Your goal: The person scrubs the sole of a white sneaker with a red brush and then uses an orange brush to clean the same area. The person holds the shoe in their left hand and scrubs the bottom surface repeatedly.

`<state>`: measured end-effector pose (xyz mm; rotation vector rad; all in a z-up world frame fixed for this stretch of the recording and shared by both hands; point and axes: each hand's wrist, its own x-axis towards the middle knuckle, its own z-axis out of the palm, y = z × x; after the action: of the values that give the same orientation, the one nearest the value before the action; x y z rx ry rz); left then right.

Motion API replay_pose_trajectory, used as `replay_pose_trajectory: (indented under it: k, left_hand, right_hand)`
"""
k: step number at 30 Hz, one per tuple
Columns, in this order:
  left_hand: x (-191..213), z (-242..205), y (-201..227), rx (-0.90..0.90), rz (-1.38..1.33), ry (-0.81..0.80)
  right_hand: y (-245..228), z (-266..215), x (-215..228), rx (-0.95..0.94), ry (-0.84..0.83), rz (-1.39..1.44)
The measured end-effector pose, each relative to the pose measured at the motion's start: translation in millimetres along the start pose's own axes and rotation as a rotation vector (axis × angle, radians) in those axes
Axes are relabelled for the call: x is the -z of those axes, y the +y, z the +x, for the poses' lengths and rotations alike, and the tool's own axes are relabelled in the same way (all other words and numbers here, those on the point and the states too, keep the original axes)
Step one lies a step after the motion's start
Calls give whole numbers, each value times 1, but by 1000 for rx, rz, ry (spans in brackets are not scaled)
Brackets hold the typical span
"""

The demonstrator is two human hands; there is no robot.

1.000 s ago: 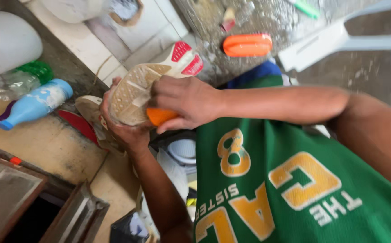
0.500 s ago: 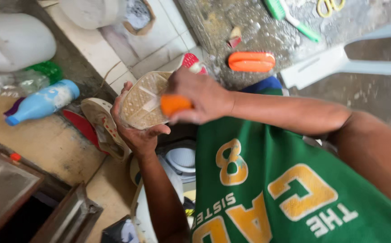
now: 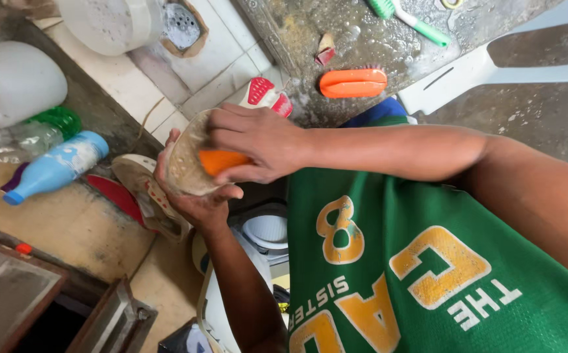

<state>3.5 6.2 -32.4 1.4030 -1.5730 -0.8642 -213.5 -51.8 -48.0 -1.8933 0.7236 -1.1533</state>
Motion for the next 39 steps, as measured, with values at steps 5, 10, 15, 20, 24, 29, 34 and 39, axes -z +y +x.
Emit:
replay_pose_trajectory:
  k: [5,10,15,20,24,29,34,39]
  left_hand:
    - [2,-15,5,42,41,17]
    - [13,-9,14,80,339,-4]
    - [9,-8,9,13,242,8]
    - [6,-8,4,-16,128,26]
    - [3,-8,1,-24,115,15]
    - [5,-10,3,1,70,62]
    - [8,-16,8,58,90,14]
    - [-2,-5,3,-35,31,65]
  right_hand:
    - [-8,-11,6,-16,-58,67]
    - [3,39,-11,-92,69,107]
    - [-14,16,1,-84,-53,129]
    - [19,-6,14,-109,-73,-74]
    - [5,-19,3,-65,11,24]
    - [21,-23,16,29,-89,-43]
    - [-3,-29,-14,44,-28,-41]
    - [15,-29,11,-73,-18,-73]
